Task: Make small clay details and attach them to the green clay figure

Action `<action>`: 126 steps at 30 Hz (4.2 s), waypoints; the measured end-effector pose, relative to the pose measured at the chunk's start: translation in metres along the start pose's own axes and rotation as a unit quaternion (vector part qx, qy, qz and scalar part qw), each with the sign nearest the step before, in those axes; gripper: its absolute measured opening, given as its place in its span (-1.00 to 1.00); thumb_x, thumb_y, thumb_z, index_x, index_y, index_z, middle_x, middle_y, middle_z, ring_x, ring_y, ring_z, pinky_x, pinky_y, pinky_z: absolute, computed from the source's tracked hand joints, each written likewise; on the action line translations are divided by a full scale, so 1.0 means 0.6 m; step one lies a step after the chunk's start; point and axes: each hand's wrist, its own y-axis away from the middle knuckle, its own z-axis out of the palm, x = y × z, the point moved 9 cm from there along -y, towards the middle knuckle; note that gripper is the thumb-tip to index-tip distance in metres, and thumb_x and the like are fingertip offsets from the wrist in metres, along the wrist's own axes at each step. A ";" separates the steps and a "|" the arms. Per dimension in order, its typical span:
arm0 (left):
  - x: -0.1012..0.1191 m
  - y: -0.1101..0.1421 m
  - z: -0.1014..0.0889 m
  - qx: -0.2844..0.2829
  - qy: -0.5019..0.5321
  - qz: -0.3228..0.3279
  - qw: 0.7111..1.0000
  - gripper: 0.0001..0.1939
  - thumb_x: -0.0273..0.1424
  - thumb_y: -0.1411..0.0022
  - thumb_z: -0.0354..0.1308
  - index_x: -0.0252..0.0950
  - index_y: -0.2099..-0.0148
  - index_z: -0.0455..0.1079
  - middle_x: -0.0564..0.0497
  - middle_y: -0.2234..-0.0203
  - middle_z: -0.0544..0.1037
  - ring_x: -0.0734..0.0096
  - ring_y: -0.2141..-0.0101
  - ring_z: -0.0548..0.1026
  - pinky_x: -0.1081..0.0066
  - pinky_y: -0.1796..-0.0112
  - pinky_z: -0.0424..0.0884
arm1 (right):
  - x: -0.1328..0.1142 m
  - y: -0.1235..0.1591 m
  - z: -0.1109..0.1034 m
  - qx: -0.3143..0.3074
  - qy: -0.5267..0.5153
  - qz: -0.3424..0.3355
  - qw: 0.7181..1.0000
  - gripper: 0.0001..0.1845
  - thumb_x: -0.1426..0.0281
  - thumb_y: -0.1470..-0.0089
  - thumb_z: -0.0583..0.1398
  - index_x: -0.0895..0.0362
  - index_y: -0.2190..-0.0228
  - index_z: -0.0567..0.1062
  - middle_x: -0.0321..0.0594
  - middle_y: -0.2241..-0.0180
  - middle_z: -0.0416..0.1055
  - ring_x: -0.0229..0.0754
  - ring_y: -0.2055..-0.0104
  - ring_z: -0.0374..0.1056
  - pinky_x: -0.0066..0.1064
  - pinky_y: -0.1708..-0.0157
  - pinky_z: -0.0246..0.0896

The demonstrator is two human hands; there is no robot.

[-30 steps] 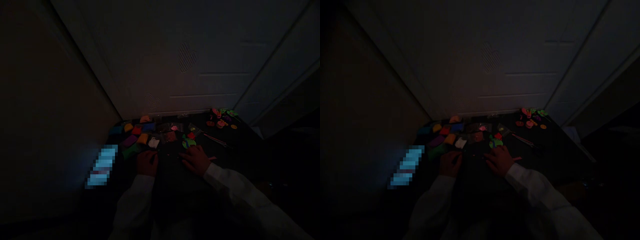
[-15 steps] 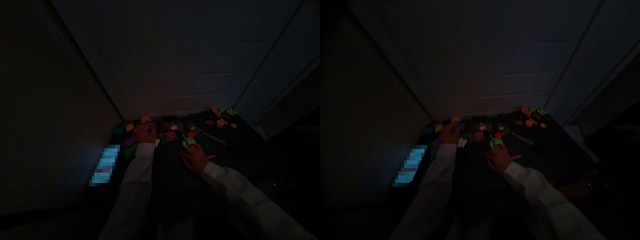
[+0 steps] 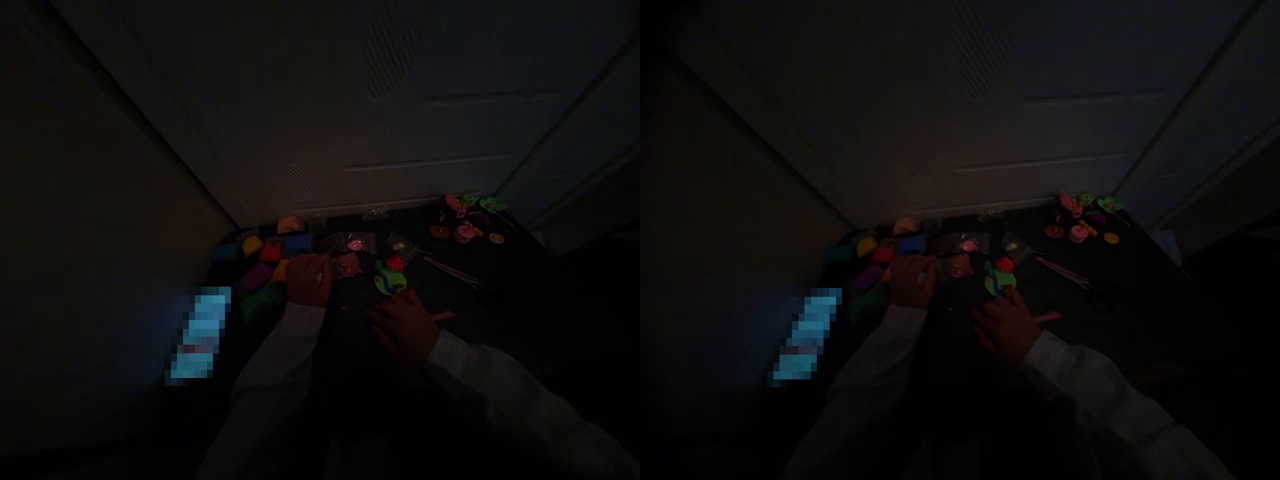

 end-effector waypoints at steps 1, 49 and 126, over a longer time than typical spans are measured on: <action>0.002 0.000 -0.001 0.003 0.000 0.005 1.000 -0.82 -0.42 -0.04 -0.01 -0.31 0.30 0.37 -0.05 0.42 0.44 0.35 0.31 0.33 0.31 0.23 0.22 | -0.001 0.000 0.002 -0.003 0.002 -0.002 1.000 -0.61 0.28 -0.04 -0.04 0.10 0.09 0.28 -0.17 0.35 0.30 -0.15 0.26 0.10 -0.14 0.18 -0.19; 0.005 -0.003 -0.018 0.064 0.003 0.006 0.998 -0.86 -0.43 -0.03 0.01 -0.31 0.36 0.39 -0.04 0.47 0.43 0.38 0.36 0.33 0.35 0.27 0.25 | 0.005 -0.002 0.004 -0.026 0.025 0.020 0.999 -0.61 0.19 -0.07 -0.09 -0.03 0.09 0.27 -0.21 0.31 0.27 -0.15 0.24 0.09 -0.20 0.25 -0.18; 0.006 -0.004 -0.021 0.052 0.015 -0.006 0.999 -0.86 -0.44 -0.03 0.00 -0.31 0.38 0.38 -0.05 0.48 0.44 0.36 0.36 0.34 0.34 0.28 0.26 | -0.005 0.005 0.001 -0.010 0.026 -0.007 1.000 -0.64 0.23 -0.05 -0.04 -0.03 0.10 0.30 -0.18 0.31 0.30 -0.18 0.27 0.11 -0.25 0.27 -0.20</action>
